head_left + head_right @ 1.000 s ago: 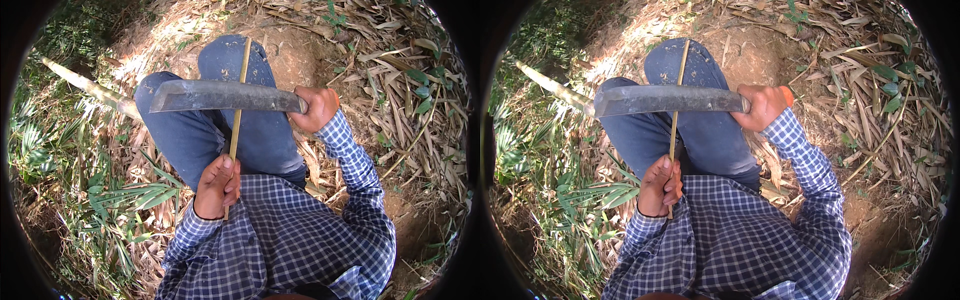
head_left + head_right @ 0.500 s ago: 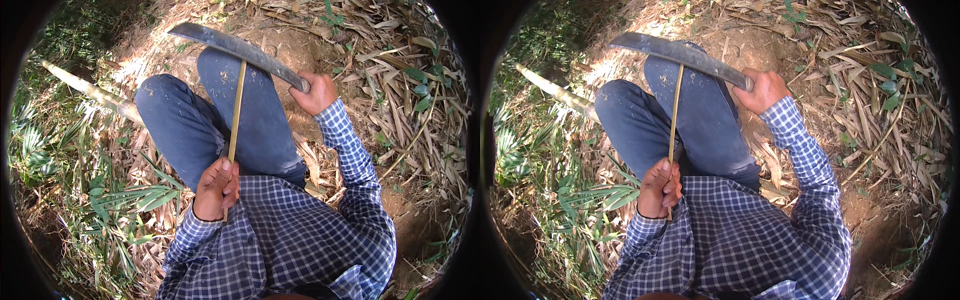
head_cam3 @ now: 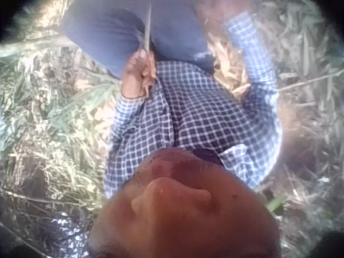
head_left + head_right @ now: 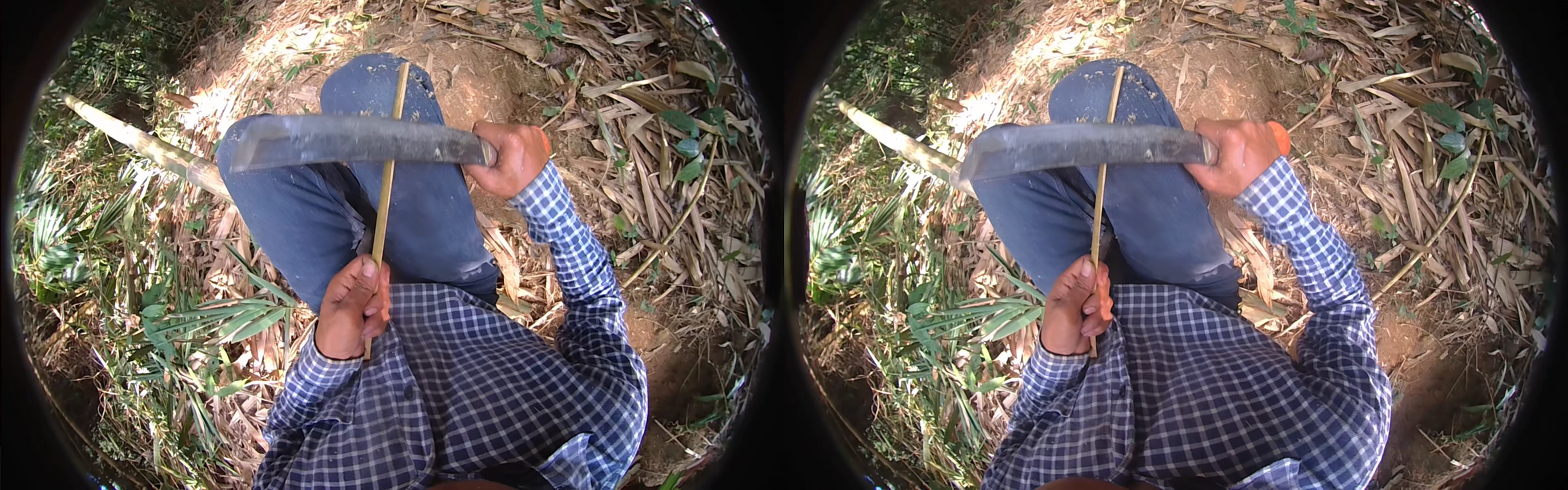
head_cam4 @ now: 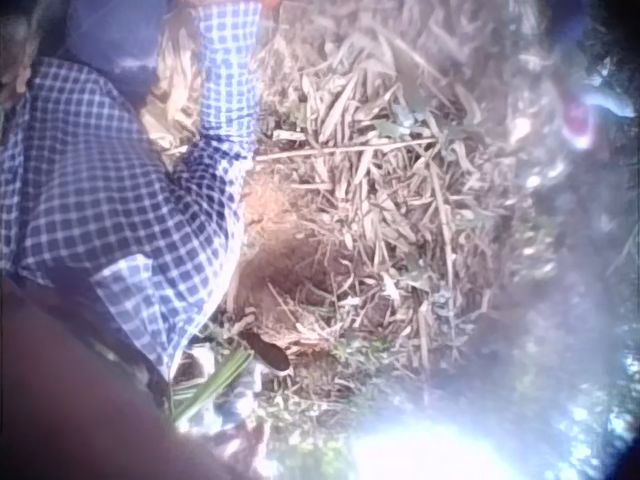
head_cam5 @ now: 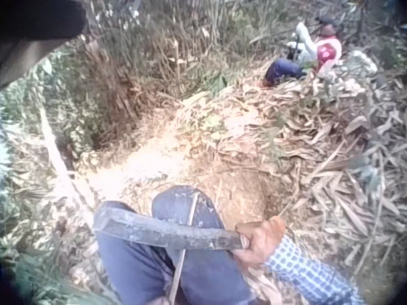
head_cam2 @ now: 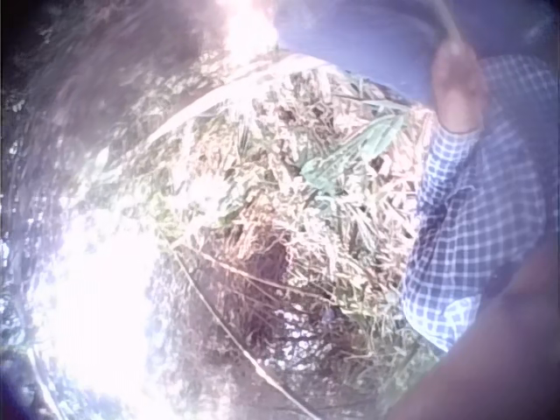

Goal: The person sits cross-legged on the ground in a bamboo grove and uses a large knife to shave a long, thin strip of bamboo. They hold the bamboo strip against their leg and repeatedly scrape the blade along its length to smooth or thin it.

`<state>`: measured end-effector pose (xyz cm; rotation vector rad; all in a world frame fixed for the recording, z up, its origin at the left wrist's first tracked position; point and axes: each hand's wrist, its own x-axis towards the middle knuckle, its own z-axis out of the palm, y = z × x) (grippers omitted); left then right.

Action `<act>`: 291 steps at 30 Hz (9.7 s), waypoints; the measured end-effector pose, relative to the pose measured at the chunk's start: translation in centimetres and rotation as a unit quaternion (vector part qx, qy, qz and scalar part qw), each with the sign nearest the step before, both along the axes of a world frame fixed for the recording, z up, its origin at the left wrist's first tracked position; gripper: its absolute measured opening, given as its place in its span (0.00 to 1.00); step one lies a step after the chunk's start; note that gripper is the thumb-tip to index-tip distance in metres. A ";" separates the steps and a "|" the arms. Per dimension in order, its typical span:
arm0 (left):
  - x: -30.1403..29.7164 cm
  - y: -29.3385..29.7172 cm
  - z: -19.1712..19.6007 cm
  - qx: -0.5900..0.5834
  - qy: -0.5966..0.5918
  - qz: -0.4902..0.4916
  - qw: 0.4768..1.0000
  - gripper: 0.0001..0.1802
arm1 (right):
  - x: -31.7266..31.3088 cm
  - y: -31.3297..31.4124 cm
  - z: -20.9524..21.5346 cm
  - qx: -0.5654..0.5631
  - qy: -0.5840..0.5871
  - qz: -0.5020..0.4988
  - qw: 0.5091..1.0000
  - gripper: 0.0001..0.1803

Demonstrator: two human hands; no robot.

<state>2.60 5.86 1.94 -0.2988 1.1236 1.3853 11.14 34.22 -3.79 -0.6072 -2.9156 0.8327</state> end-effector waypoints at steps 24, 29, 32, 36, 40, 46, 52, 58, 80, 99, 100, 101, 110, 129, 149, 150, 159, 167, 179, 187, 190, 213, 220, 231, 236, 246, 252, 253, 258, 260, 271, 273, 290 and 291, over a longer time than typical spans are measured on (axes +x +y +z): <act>-1.5 4.2 -1.7 0.041 0.048 -0.011 0.998 0.17 | 0.7 -2.1 -1.7 0.013 0.072 -0.070 0.995 0.16; -1.6 3.8 -1.5 0.036 0.007 -0.005 0.999 0.17 | 0.7 -2.5 -1.0 0.020 0.073 -0.010 0.997 0.15; -1.9 4.3 -1.3 0.029 0.010 0.002 1.000 0.17 | -0.1 -2.2 -1.3 0.026 0.083 -0.013 0.996 0.14; -1.8 4.2 -1.4 0.038 -0.003 0.013 0.999 0.17 | 0.2 -3.5 -0.5 0.019 0.080 -0.017 0.996 0.13; -1.5 3.9 -1.3 0.033 0.013 0.000 0.999 0.18 | -0.2 -3.2 -0.2 0.043 0.105 0.031 0.993 0.10; -1.7 4.2 -1.2 0.035 0.008 0.011 0.999 0.18 | -0.4 -3.9 0.4 0.034 0.117 0.032 0.992 0.13; -1.6 4.4 -1.5 0.052 0.000 0.018 0.998 0.18 | -0.7 -3.4 -0.1 0.023 0.106 -0.013 0.994 0.11; -1.5 4.0 -1.0 0.039 0.002 0.004 0.999 0.18 | -0.4 -2.6 -0.6 0.040 0.068 -0.036 0.996 0.09; -1.2 3.2 -0.9 0.034 0.001 0.002 0.999 0.18 | -0.3 -1.7 -1.6 0.013 0.048 -0.046 0.998 0.18; -0.7 2.6 -0.2 0.022 -0.011 0.008 1.000 0.18 | -1.3 -1.1 -1.2 0.004 0.028 -0.038 0.999 0.14; -0.7 2.6 -0.2 0.020 -0.010 0.007 1.000 0.18 | -1.7 -0.7 -1.4 0.004 -0.011 -0.055 0.998 0.14; -0.8 2.7 -0.1 0.025 -0.005 0.009 1.000 0.18 | -1.9 -0.5 -1.6 0.002 0.009 -0.055 0.998 0.12; -0.5 2.4 -0.3 0.022 0.011 0.003 1.000 0.18 | -2.3 -1.0 -1.4 0.015 0.058 -0.040 0.997 0.11; -0.5 2.3 0.3 -0.004 0.000 0.005 1.000 0.17 | -3.6 -0.1 -1.9 0.027 0.019 -0.083 0.996 0.14; -0.1 1.8 0.3 -0.001 -0.008 0.007 1.000 0.18 | -3.7 -1.2 -1.0 0.033 0.058 -0.048 0.997 0.15; -0.1 1.8 0.3 -0.007 -0.004 0.008 1.000 0.18 | -3.5 -1.6 -0.7 0.047 0.061 -0.036 0.996 0.15; 0.0 1.5 0.4 -0.010 -0.004 0.006 1.000 0.17 | -3.9 -1.8 -0.8 0.052 0.073 -0.036 0.995 0.14; 0.1 1.4 0.4 0.000 -0.006 0.005 1.000 0.17 | -4.4 -1.2 -1.4 0.061 0.045 -0.050 0.996 0.15; 0.3 1.1 0.3 0.005 0.006 0.000 1.000 0.18 | -5.9 0.9 -2.6 0.027 -0.018 -0.100 0.994 0.18; -0.8 1.4 -1.1 0.050 -0.031 0.028 0.998 0.19 | -3.1 -0.9 -1.5 -0.049 0.047 -0.099 0.993 0.12; -1.2 2.1 -1.2 0.062 -0.078 0.049 0.994 0.19 | -1.5 -3.6 0.4 0.019 0.082 0.024 0.996 0.10; -0.2 1.6 -0.5 0.048 -0.075 0.062 0.994 0.20 | -2.1 -1.8 0.6 0.081 0.104 0.037 0.991 0.13; -0.6 1.5 -0.2 0.034 -0.061 0.049 0.996 0.20 | -2.6 -2.0 0.2 0.047 0.097 -0.006 0.994 0.12; 0.1 1.0 -0.2 0.041 -0.078 0.052 0.995 0.20 | -2.9 -0.6 -0.7 0.044 0.040 -0.048 0.997 0.09; 0.2 0.9 0.1 0.026 -0.068 0.045 0.996 0.20 | -3.6 1.3 -2.3 0.053 0.027 -0.101 0.993 0.09; 0.4 1.1 0.2 0.006 -0.034 0.026 0.999 0.20 | -3.2 2.1 -2.3 0.031 -0.017 -0.135 0.990 0.13; 0.6 1.6 0.2 -0.006 -0.017 0.022 1.000 0.20 | -1.5 -1.7 -0.7 0.056 0.113 0.044 0.991 0.13; 0.7 1.5 0.2 -0.013 -0.016 0.020 1.000 0.20 | -1.6 -1.5 -0.9 0.059 0.120 0.048 0.990 0.13; 0.5 1.5 0.5 -0.026 -0.030 0.026 0.999 0.20 | -2.3 0.2 -2.2 0.020 0.033 -0.078 0.996 0.13; 0.4 1.5 0.5 -0.016 -0.021 0.024 0.999 0.20 | -2.1 -0.4 -1.2 0.036 0.036 -0.013 0.999 0.13; 0.5 1.0 0.6 -0.007 -0.024 0.030 0.999 0.19 | -2.9 0.2 -2.6 0.027 0.054 -0.026 0.998 0.14; 0.5 1.1 0.6 -0.002 -0.016 0.024 1.000 0.19 | -3.5 1.6 -3.4 0.029 0.025 -0.060 0.998 0.14; -0.1 0.8 -0.3 0.057 -0.114 0.075 0.989 0.18 | -2.2 -0.8 -2.4 -0.015 0.079 -0.041 0.996 0.11; -0.2 0.9 -0.4 0.066 -0.132 0.082 0.986 0.17 | -2.1 -1.6 -1.6 -0.003 0.095 -0.005 0.995 0.12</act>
